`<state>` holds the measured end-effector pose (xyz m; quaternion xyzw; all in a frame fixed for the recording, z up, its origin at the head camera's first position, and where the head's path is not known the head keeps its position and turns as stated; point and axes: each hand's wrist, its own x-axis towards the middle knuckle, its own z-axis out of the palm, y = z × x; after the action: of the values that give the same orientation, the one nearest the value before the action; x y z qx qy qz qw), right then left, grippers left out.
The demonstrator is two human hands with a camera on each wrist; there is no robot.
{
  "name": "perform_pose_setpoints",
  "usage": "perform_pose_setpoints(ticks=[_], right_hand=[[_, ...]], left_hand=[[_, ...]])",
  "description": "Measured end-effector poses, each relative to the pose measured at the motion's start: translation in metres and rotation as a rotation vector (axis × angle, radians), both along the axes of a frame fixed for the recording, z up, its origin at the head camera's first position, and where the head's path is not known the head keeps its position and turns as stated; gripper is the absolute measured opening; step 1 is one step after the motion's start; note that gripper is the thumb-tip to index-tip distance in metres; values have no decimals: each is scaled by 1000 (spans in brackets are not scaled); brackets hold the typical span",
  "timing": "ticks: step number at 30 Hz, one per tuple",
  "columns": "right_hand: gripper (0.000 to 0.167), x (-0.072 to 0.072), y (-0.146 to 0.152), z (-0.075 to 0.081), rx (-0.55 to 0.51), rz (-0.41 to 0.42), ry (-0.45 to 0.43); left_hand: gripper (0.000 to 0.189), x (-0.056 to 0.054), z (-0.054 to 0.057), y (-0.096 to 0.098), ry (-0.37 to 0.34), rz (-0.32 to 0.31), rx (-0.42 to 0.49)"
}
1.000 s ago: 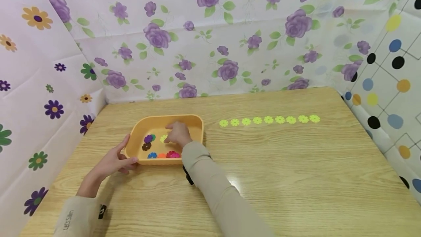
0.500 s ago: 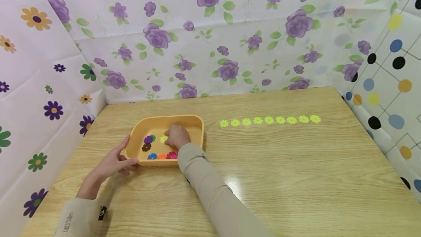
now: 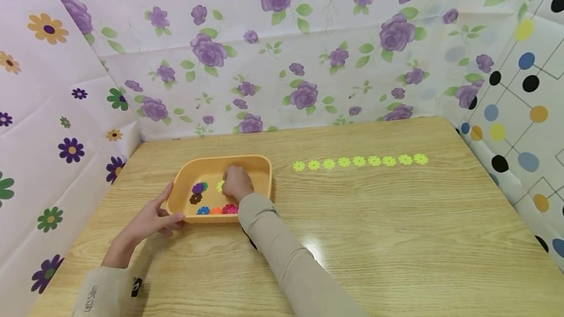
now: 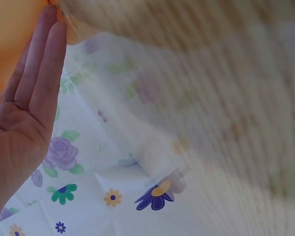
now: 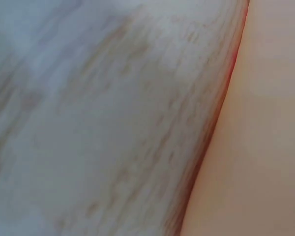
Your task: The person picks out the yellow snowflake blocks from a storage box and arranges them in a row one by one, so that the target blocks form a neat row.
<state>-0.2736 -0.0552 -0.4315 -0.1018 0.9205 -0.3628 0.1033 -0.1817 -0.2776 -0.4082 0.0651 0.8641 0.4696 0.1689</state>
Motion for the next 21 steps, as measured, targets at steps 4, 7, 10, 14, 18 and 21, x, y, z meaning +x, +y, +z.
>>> perform_pose_setpoints(ticks=[4,7,10,14,18,21], right_hand=[[16,0,5,2,-58,-26,10],[11,1,8,4,-142,-38,19],[9,2,14,10,-247,-36,3],[10,4,25,26,-346,3,-31],[11,4,38,36,-426,26,-86],[12,4,49,40,-467,20,-102]], left_hand=[[96,-2,-1,2,-1,-8,1],[97,-2,-2,2,-6,-5,-1],[96,-1,-1,1,-9,2,0],[96,-1,-2,0,-8,8,-4],[97,-1,-2,0,-11,17,-5],[97,-1,-2,1,-13,21,-4]])
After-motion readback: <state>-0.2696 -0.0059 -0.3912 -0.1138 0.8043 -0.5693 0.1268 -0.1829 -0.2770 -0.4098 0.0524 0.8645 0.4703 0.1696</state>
